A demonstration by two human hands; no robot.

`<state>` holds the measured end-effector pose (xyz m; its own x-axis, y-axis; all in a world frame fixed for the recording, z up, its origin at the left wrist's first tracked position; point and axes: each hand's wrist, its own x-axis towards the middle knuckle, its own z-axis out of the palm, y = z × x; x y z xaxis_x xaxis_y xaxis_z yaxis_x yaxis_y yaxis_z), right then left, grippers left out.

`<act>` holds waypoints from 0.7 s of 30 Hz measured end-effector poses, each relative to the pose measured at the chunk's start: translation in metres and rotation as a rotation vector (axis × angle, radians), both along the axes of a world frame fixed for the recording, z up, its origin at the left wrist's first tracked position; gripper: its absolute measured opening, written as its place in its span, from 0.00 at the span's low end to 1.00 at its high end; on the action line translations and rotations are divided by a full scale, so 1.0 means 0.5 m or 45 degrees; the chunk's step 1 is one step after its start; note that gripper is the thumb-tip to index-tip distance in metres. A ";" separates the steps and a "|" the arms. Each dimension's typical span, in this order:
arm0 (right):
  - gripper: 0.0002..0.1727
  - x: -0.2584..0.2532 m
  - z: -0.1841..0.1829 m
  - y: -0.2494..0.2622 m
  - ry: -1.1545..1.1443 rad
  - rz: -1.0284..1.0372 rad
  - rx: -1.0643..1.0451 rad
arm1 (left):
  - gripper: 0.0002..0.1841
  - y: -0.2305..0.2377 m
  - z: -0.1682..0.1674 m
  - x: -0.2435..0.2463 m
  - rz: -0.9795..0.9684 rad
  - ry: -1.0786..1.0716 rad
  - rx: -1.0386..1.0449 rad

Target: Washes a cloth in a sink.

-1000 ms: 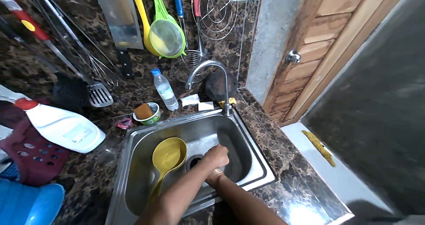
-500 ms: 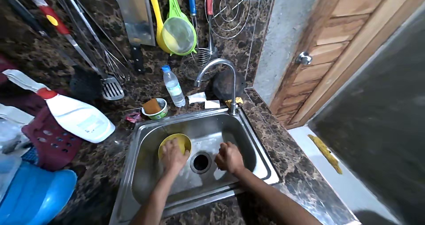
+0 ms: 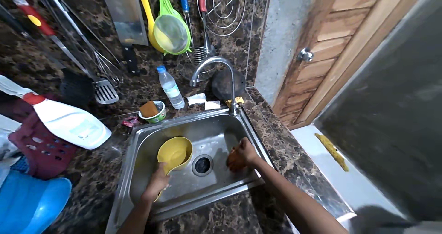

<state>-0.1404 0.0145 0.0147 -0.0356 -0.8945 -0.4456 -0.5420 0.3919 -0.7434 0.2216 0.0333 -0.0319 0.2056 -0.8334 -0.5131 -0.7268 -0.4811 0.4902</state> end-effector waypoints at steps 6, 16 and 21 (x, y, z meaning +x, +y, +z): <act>0.40 0.040 0.088 0.030 0.363 0.269 -0.051 | 0.29 0.022 0.099 -0.063 -0.110 -0.200 -0.181; 0.12 0.009 0.217 0.174 -1.272 -0.415 -0.254 | 0.24 0.141 0.288 -0.475 -0.627 0.365 -1.096; 0.16 -0.274 0.220 0.258 -1.080 -0.686 -0.407 | 0.31 0.107 0.242 -0.590 -0.925 0.435 -1.091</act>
